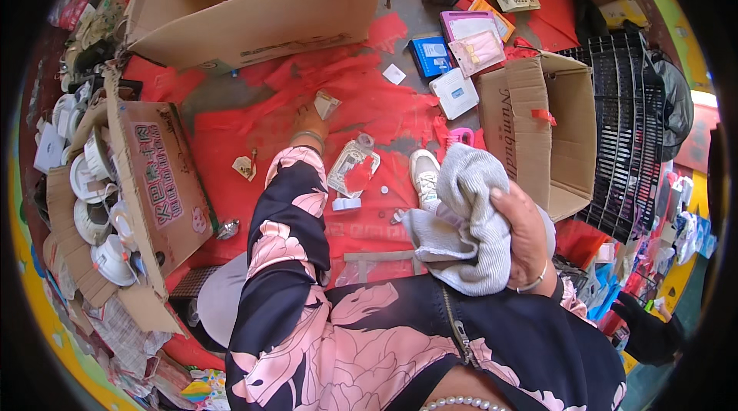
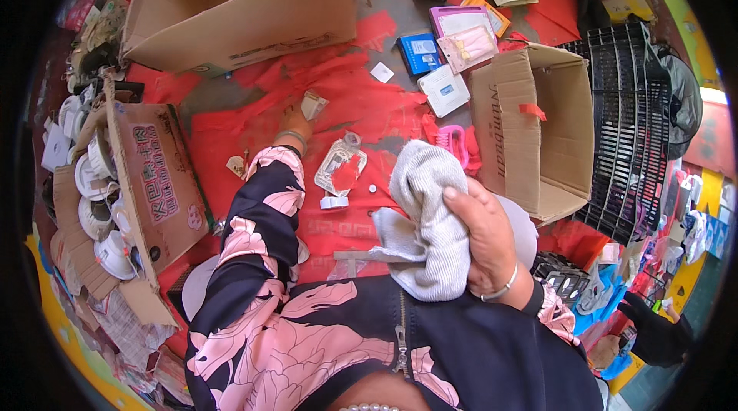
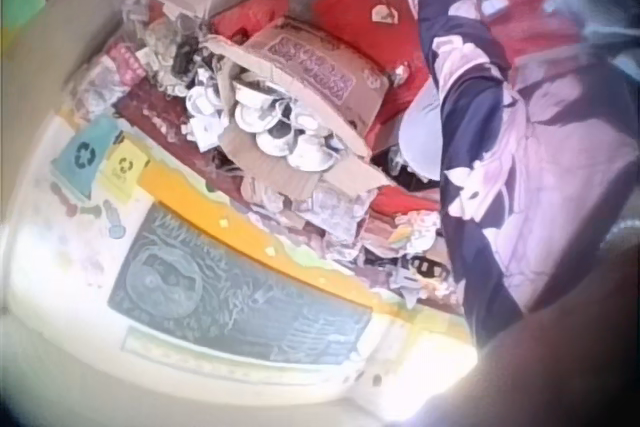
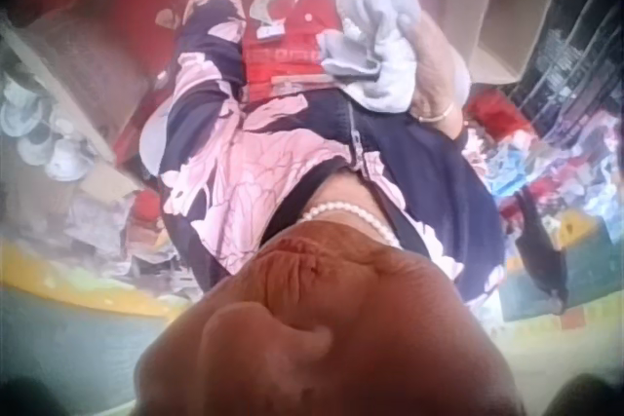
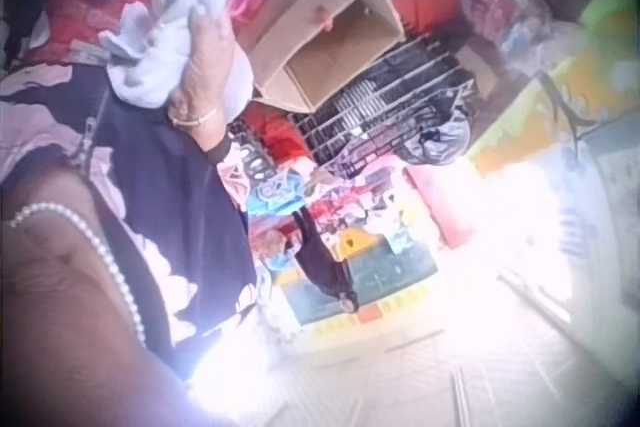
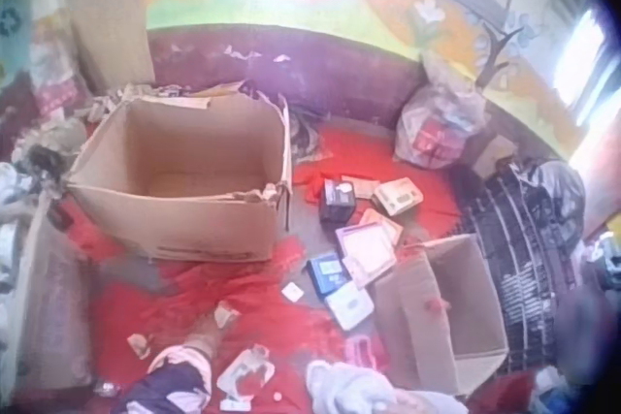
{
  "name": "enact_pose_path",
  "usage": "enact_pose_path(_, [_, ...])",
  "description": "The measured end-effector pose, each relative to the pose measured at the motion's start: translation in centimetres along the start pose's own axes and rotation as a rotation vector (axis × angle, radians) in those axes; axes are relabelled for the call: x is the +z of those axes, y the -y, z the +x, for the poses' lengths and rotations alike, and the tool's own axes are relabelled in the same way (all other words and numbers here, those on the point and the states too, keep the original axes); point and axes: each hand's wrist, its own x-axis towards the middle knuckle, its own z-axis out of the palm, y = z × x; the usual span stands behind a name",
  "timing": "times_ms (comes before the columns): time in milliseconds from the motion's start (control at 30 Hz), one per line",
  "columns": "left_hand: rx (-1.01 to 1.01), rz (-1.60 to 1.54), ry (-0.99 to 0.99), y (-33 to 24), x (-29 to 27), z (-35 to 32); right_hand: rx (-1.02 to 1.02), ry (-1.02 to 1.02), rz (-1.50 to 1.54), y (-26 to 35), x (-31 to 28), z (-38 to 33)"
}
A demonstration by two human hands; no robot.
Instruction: The person cleans several items by hand with a cloth, including a plastic casing, a small yellow gear, a white box, and a metallic component.
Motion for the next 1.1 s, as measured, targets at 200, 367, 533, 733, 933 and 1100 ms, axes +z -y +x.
enact_pose_path(200, [-0.047,0.058,-0.029,1.7,4.5,2.9,0.048,-0.039,-0.002,0.5,0.2,1.0])
enact_pose_path(367, [-0.148,-0.318,0.201,0.0,1.1,2.0,0.053,0.014,0.001,0.5,-0.1,0.8])
enact_pose_path(533, [-0.164,-1.764,0.354,-1.9,-3.7,-4.9,-0.021,0.067,0.02,-0.4,-0.6,-0.4])
enact_pose_path(733, [0.298,-2.236,0.602,-7.1,-16.4,-15.4,-0.221,0.469,0.178,-0.9,-2.5,-0.9])
enact_pose_path(933, [0.612,-2.041,0.621,-8.9,-25.4,-27.2,-0.378,0.588,0.139,-1.8,-2.7,-2.0])
enact_pose_path(1100, [0.432,-2.0,0.477,-7.6,-26.8,-34.8,-0.599,0.618,0.111,-3.2,-0.7,-5.4])
